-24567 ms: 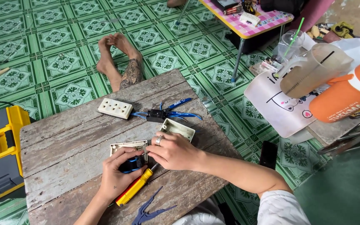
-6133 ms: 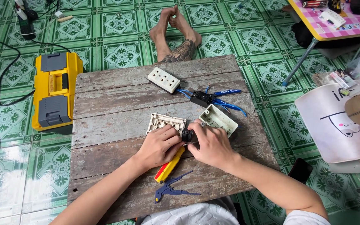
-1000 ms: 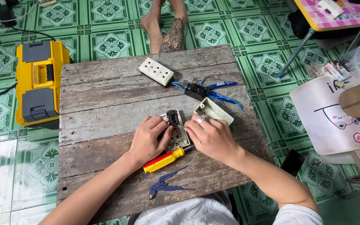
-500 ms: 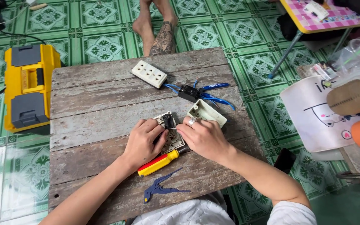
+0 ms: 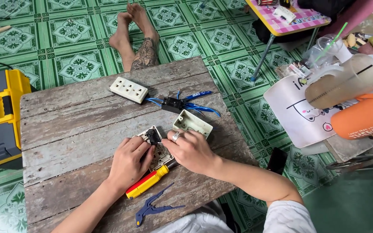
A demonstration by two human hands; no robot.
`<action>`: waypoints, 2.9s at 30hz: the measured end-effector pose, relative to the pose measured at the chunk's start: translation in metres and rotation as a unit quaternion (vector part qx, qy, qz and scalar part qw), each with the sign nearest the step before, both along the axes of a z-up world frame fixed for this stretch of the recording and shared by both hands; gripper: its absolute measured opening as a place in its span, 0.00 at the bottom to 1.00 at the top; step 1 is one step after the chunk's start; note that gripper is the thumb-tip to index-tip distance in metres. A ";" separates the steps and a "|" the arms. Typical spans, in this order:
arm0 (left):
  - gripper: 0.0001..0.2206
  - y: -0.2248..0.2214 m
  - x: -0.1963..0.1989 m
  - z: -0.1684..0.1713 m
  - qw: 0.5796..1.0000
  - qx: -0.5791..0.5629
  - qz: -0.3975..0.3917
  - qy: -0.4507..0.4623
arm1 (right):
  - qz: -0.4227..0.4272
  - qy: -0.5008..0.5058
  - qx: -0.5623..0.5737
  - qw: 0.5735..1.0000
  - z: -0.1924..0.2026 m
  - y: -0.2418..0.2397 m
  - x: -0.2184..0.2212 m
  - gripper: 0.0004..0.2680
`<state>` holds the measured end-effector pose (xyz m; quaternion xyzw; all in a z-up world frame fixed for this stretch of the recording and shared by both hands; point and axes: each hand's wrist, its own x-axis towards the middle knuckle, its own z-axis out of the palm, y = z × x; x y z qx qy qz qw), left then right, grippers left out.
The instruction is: Disassembling an electrical socket by unscrewing components and prying apart the housing using a screwdriver.
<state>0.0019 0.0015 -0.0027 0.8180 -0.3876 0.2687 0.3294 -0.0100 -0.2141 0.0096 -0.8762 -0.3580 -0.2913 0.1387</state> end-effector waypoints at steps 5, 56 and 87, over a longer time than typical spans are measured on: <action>0.11 0.000 0.001 -0.005 1.000 0.003 0.003 -0.006 | 0.001 -0.040 0.000 0.999 -0.007 0.001 0.002 0.03; 0.03 0.002 -0.006 -0.003 0.996 0.052 0.025 0.071 | 0.000 -0.031 -0.023 0.999 -0.014 0.003 -0.002 0.05; 0.10 0.004 0.002 -0.012 1.000 -0.006 0.003 0.000 | 0.017 -0.050 -0.022 0.998 0.006 0.002 -0.002 0.06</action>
